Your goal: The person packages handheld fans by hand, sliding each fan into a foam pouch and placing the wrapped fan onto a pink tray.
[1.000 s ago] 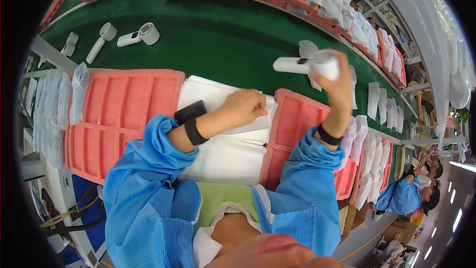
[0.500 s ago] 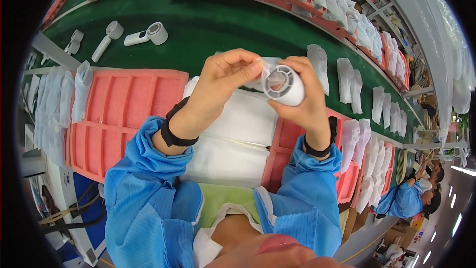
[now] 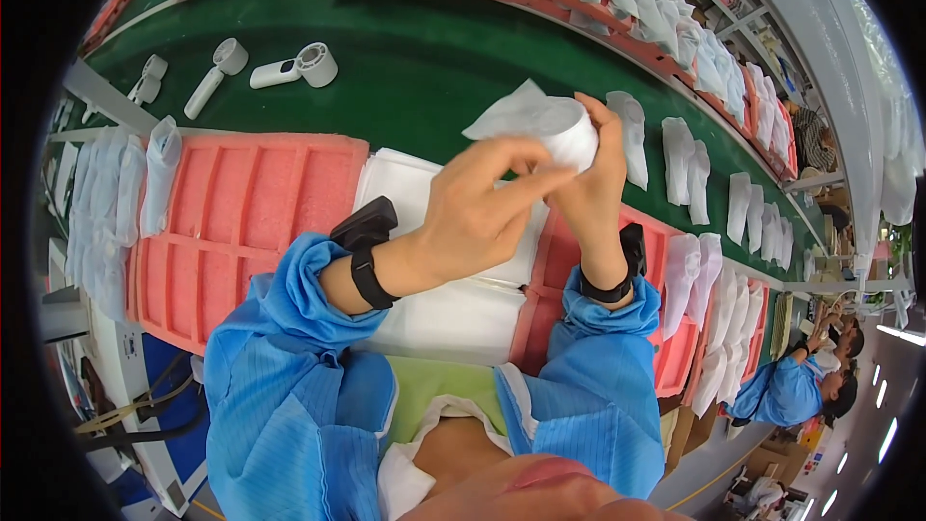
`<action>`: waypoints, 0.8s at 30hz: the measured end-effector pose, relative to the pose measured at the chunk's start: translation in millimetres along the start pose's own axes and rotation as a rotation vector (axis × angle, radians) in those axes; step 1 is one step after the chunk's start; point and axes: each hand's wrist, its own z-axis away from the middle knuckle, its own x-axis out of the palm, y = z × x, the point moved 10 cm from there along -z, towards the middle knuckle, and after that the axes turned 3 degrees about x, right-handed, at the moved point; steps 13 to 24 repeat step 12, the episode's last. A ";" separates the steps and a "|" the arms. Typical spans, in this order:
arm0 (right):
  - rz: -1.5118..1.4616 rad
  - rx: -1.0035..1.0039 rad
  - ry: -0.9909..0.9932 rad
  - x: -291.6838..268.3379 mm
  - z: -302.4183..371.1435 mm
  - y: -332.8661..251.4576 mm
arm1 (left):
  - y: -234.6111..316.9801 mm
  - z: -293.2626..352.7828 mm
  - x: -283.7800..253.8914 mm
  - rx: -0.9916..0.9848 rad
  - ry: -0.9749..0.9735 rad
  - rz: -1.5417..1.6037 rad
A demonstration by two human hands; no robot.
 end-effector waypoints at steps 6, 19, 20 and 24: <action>-0.825 0.316 -0.150 19.9 14.7 6.5 | -23.9 -12.7 -14.5 -0.009 0.052 -0.134; -0.625 0.121 -0.630 61.8 23.6 3.4 | -36.9 -14.4 -14.9 -0.187 -0.188 0.719; -0.625 0.121 -0.630 61.8 23.6 3.4 | -36.9 -14.4 -14.9 -0.187 -0.188 0.719; -0.625 0.121 -0.630 61.8 23.6 3.4 | -36.9 -14.4 -14.9 -0.187 -0.188 0.719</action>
